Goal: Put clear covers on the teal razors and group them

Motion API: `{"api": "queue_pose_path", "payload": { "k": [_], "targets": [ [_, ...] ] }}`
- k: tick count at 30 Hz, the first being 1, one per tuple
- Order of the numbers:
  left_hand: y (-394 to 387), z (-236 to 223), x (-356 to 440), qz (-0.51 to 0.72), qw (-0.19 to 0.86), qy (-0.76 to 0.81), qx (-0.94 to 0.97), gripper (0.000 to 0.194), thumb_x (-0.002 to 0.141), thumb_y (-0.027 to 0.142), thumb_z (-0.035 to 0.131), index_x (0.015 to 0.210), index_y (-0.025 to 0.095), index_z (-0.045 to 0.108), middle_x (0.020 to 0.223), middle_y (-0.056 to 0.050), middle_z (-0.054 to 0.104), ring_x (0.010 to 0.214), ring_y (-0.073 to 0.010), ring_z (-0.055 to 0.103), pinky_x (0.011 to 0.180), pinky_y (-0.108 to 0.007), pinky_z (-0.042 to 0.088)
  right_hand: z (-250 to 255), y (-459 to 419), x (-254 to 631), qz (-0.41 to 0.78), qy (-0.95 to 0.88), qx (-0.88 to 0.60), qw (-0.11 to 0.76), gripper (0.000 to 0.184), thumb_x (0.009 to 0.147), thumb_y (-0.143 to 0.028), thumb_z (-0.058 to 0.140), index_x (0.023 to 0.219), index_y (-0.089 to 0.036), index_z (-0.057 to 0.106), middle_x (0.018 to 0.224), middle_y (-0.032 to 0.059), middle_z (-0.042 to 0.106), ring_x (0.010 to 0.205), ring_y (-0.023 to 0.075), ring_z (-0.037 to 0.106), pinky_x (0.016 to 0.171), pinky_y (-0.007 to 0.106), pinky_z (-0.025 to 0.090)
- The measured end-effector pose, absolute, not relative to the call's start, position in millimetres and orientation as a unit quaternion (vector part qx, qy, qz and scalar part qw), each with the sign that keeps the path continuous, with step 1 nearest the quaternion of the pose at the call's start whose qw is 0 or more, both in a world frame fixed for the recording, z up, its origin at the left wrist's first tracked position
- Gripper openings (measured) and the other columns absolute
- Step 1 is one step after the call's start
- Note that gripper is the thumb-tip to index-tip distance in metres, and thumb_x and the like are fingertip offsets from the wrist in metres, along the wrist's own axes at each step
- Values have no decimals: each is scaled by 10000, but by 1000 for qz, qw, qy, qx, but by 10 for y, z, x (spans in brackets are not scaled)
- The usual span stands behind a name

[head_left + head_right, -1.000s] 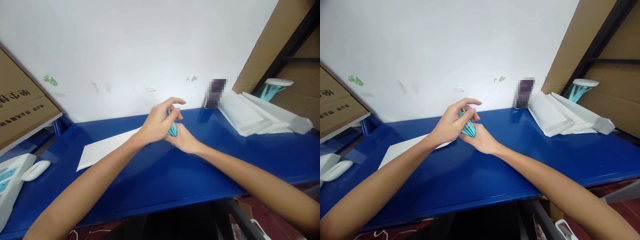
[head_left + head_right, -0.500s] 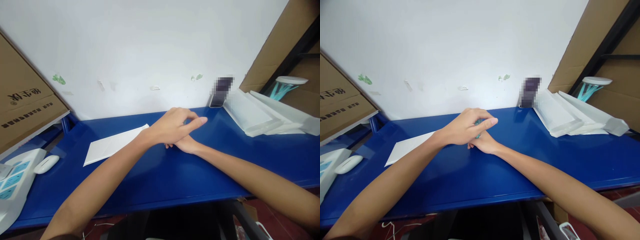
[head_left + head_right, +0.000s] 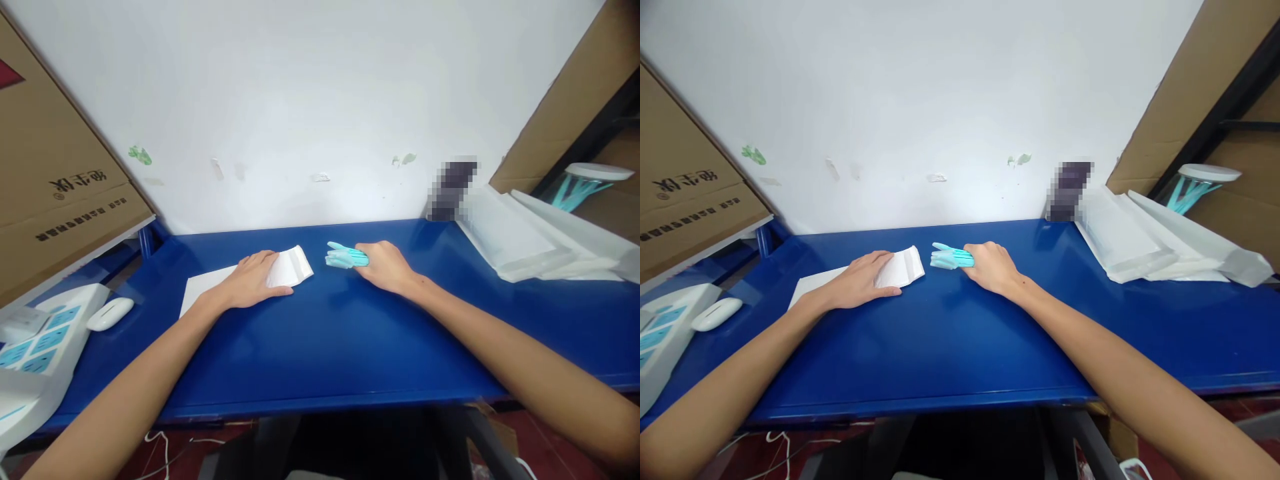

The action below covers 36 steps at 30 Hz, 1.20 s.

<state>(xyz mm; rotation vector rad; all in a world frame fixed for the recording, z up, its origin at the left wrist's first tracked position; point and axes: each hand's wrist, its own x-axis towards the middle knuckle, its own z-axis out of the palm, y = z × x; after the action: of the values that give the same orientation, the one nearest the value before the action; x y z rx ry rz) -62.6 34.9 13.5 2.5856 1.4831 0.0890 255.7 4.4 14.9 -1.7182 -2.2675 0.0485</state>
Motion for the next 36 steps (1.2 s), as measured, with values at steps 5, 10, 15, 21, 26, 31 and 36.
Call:
{"api": "queue_pose_path", "payload": {
  "k": [5, 10, 15, 21, 26, 31, 36],
  "targets": [
    [147, 147, -420, 97, 91, 410, 902, 895, 825, 736, 586, 1529, 217, 397, 1263, -146, 546, 1081, -337, 568, 936, -463, 460, 193, -19, 2470, -44, -808, -584, 71, 203, 903, -319, 511, 892, -190, 667, 828, 83, 729, 713, 222, 655, 573, 289, 265],
    [55, 135, -339, 141, 118, 364, 913, 832, 858, 663, 612, 1536, 244, 374, 1207, -105, 524, 1017, -281, 569, 871, -415, 496, 194, -44, 2426, -87, -833, -546, -4, 209, 921, -220, 485, 924, -173, 689, 924, 116, 746, 812, 237, 687, 601, 292, 311],
    [39, 118, -289, 155, 149, 342, 915, 837, 848, 626, 664, 1537, 249, 375, 1191, -101, 495, 1029, -268, 553, 896, -424, 512, 194, -59, 2319, -115, -835, -538, -31, 232, 904, -128, 467, 956, -146, 692, 944, 157, 749, 848, 261, 705, 641, 314, 355],
    [2, 106, -273, 146, 184, 313, 920, 901, 793, 612, 731, 1547, 292, 358, 1271, -101, 464, 1082, -276, 540, 932, -443, 526, 201, -4, 2280, -127, -832, -538, -39, 234, 942, -139, 447, 966, -152, 679, 965, 149, 757, 859, 263, 715, 711, 345, 382],
    [-9, 91, -244, 144, 161, 348, 912, 915, 808, 597, 698, 1567, 266, 309, 1376, -129, 456, 1223, -331, 499, 1014, -493, 483, 228, -30, 2240, -133, -829, -541, -47, 245, 974, -145, 427, 1052, -140, 659, 973, 161, 755, 834, 250, 720, 628, 317, 351],
    [-3, 160, -176, 99, 89, 395, 909, 649, 816, 627, 646, 1272, 174, 558, 1161, -131, 611, 1083, -346, 551, 921, -484, 473, 333, -58, 2068, -132, -856, -497, -55, 238, 986, -158, 440, 1100, -158, 649, 940, 145, 756, 809, 243, 722, 595, 298, 341],
    [-31, 203, -165, 79, 85, 430, 895, 618, 779, 604, 664, 1221, 210, 490, 1060, -106, 668, 922, -325, 635, 738, -405, 466, 415, 13, 2027, -129, -873, -465, -74, 244, 944, -102, 472, 1099, -136, 657, 916, 141, 747, 789, 250, 718, 585, 304, 337]
  ]
}}
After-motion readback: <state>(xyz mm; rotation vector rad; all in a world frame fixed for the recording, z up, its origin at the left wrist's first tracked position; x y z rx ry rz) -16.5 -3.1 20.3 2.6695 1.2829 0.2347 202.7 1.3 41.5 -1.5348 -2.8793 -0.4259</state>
